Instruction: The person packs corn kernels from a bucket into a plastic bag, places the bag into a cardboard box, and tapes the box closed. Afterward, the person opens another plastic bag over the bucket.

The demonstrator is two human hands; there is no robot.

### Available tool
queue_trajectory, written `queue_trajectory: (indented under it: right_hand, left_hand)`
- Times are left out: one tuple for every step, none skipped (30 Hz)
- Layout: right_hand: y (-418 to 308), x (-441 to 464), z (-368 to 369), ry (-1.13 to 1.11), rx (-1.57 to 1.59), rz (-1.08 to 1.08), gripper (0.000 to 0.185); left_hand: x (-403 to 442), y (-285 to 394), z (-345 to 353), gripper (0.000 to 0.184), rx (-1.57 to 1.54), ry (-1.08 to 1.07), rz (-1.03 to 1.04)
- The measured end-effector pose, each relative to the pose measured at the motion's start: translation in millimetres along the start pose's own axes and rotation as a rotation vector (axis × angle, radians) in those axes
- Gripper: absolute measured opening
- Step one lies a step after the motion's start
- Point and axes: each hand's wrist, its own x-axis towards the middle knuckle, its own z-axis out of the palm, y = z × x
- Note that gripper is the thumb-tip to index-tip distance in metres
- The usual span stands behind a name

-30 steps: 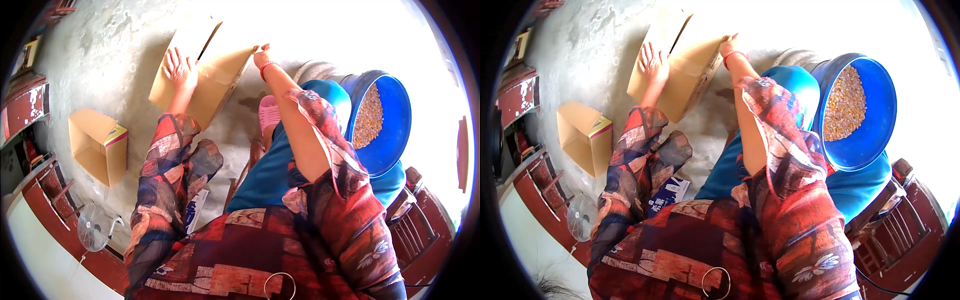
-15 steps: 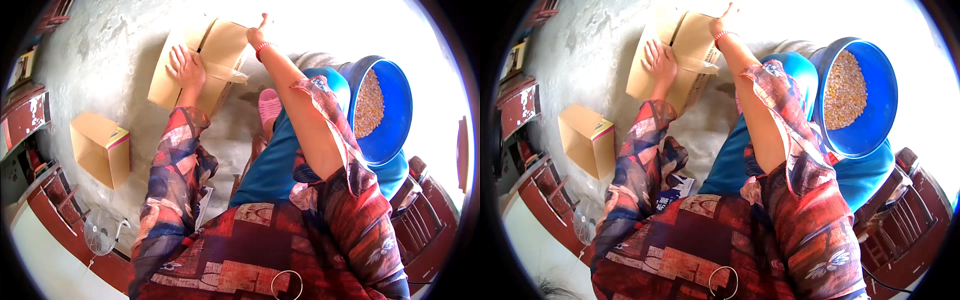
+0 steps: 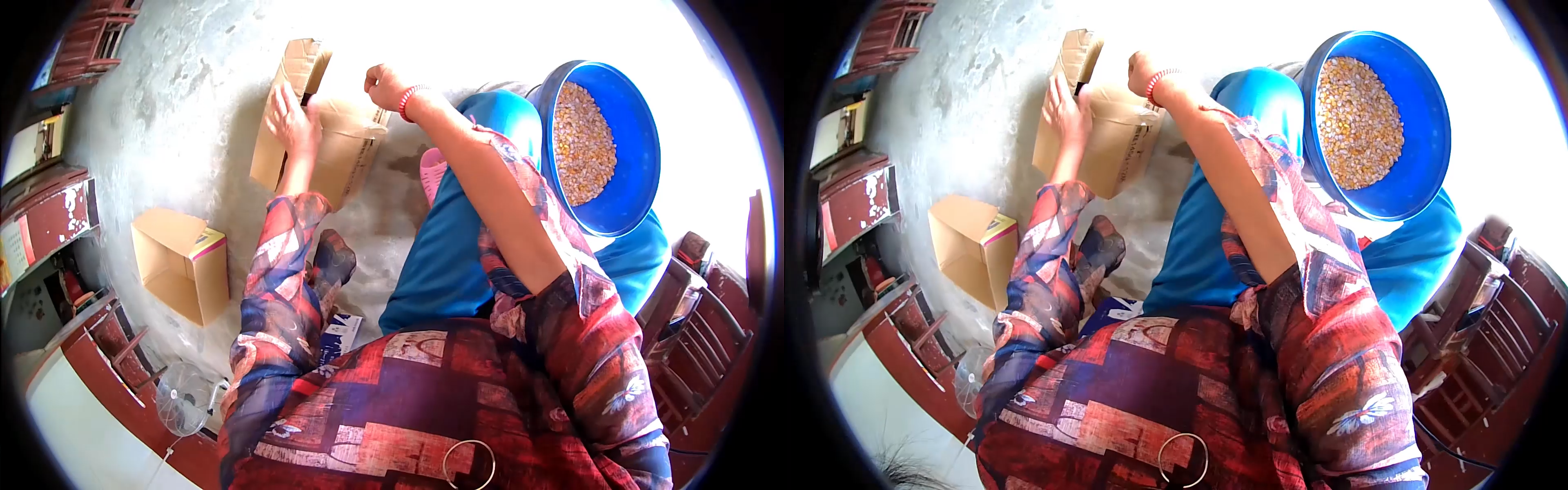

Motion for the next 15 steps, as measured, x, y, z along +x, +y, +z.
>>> queue_trajectory:
  right_hand:
    - [2,0,-1,0.011,0.01,0.002,0.014]
    - [3,1,-3,0.02,0.021,0.004,0.015]
    - [19,12,4,0.059,0.075,-0.024,0.014]
    - [12,10,-3,0.092,0.124,-0.047,0.016]
    - [4,8,-8,0.127,0.078,-0.063,0.016]
    - [-19,-5,-22,0.163,0.03,-0.077,0.017]
    - [-28,-11,-29,0.165,0.029,-0.075,0.017]
    - [-33,-16,-35,0.174,0.059,-0.087,0.017]
    - [-34,-22,-39,0.182,0.088,-0.096,0.016]
    - [-33,-27,-40,0.187,0.086,-0.09,0.016]
    - [-34,-31,-42,0.186,0.12,-0.161,0.016]
    - [-34,-33,-45,0.185,0.155,-0.236,0.015]
    - [-34,-37,-48,0.16,0.212,-0.285,0.015]
    - [-34,-40,-55,0.178,0.213,-0.296,0.015]
    - [-37,-50,-65,0.183,0.342,-0.396,0.015]
  left_hand:
    - [1,8,-9,0.06,-0.005,-0.009,0.088]
    - [-6,17,-12,0.06,-0.003,-0.007,0.087]
    - [-14,27,-12,0.062,-0.059,-0.02,0.188]
    - [-22,35,-12,0.064,-0.115,-0.032,0.291]
    - [-31,43,-13,0.064,-0.112,-0.031,0.291]
    - [-41,52,-13,0.066,-0.11,-0.112,0.301]
    - [-47,56,-10,0.069,-0.111,-0.194,0.313]
    - [-52,56,-3,0.069,-0.116,-0.194,0.319]
    - [-60,55,8,0.071,-0.054,-0.223,0.274]
    - [-65,56,14,0.074,0.008,-0.252,0.228]
    - [-67,55,20,0.076,0.066,-0.267,0.221]
    - [-68,56,23,0.076,0.064,-0.262,0.228]
    - [-69,54,23,0.076,0.07,-0.266,0.238]
    - [-66,52,24,0.077,0.077,-0.259,0.252]
    - [-67,51,24,0.078,0.068,-0.268,0.262]
